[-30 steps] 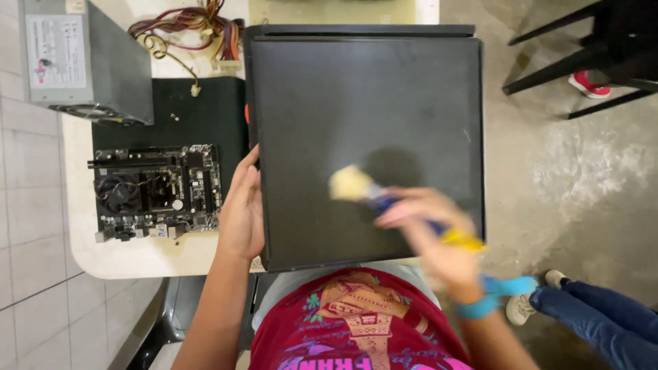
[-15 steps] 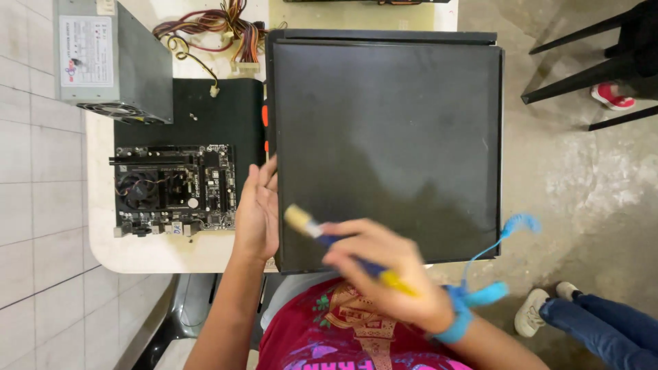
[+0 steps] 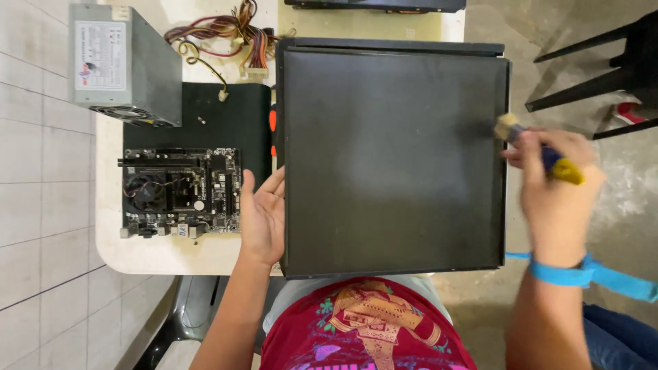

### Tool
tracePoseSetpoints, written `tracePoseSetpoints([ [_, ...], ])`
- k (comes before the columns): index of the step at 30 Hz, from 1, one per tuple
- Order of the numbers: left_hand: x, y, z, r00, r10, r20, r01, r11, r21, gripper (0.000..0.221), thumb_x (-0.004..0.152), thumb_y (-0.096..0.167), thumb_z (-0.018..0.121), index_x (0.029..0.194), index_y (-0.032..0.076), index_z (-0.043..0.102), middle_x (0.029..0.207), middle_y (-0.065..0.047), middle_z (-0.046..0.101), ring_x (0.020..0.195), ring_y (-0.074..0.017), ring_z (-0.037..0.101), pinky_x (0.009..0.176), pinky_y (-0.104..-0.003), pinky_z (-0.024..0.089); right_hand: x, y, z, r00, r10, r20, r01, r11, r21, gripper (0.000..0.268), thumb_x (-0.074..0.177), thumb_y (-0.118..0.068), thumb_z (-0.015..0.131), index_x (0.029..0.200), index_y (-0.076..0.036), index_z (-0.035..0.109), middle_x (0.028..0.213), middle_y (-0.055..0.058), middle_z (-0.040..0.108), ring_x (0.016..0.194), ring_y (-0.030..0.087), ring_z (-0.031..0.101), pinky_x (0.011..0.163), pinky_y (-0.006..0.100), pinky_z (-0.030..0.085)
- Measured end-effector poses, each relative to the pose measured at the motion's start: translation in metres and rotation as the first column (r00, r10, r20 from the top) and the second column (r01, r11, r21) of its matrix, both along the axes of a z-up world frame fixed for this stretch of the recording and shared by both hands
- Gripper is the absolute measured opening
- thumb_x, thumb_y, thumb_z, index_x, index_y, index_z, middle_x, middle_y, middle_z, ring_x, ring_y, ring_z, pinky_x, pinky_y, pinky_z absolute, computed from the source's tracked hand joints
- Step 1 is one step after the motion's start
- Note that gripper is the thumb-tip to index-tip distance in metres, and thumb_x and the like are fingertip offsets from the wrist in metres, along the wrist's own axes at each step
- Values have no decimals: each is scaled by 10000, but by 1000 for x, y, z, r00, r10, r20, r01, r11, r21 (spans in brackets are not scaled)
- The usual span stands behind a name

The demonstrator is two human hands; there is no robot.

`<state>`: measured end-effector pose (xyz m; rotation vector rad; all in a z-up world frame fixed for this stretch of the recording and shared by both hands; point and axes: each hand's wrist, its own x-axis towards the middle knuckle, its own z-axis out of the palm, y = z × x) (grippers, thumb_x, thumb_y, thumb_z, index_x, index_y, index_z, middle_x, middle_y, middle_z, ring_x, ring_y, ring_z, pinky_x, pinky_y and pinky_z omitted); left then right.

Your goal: A person wearing an anti-static wrist strap uses a paintbrush to clean dust from a computer case side panel and then cleans the interior of the case after removing the panel.

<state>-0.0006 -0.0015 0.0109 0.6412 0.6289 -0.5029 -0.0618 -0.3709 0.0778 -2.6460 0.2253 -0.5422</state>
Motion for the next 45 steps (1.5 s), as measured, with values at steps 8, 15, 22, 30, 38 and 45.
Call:
tracePoseSetpoints([
  [8,-2,-7,-2,987,-79,143,51,981,187,470,1043,186,435,1445,-24,559,1405,-159,646,1273,-222,618,1095,-338,496,14,181,44,856,517,0,-417,690,592,65,987,-64,645,970,-76,706,1145,115,717,1075,208,705,964,322,535],
  [15,0,-6,12,990,-106,95,89,981,172,585,1040,357,375,1470,-6,535,1427,-170,634,1308,-260,609,1113,-385,498,-2,71,22,948,112,-297,49,873,486,140,1083,-96,544,1052,-63,677,1038,101,760,838,183,760,842,290,581],
  [22,0,-6,13,992,-104,68,94,985,142,580,1053,347,361,1499,11,515,1420,-156,631,1285,-271,612,1086,-392,507,0,86,41,990,78,-117,-68,994,89,153,1122,25,629,999,21,719,1031,167,719,1015,332,665,937,440,496],
  [30,-7,3,-27,970,-99,222,80,992,94,548,1102,337,368,1518,-3,477,1433,-181,621,1270,-316,628,1039,-462,558,22,177,1,917,382,114,-364,684,632,97,937,-69,707,877,-122,761,1086,115,782,1090,335,738,973,414,543],
  [38,5,-8,26,991,-128,-25,130,963,234,541,1052,330,371,1495,76,547,1408,-96,651,1297,-227,611,1114,-368,491,17,18,-9,999,30,-11,-23,908,419,156,1154,18,590,1014,28,658,1157,233,692,1017,301,712,908,374,616],
  [45,-1,-4,3,995,-89,51,76,974,214,510,1008,171,466,1484,-1,532,1442,-168,625,1288,-254,613,1087,-358,495,37,144,46,955,271,117,-295,869,398,266,993,59,607,874,-155,712,1080,59,749,1154,263,711,1066,407,504],
])
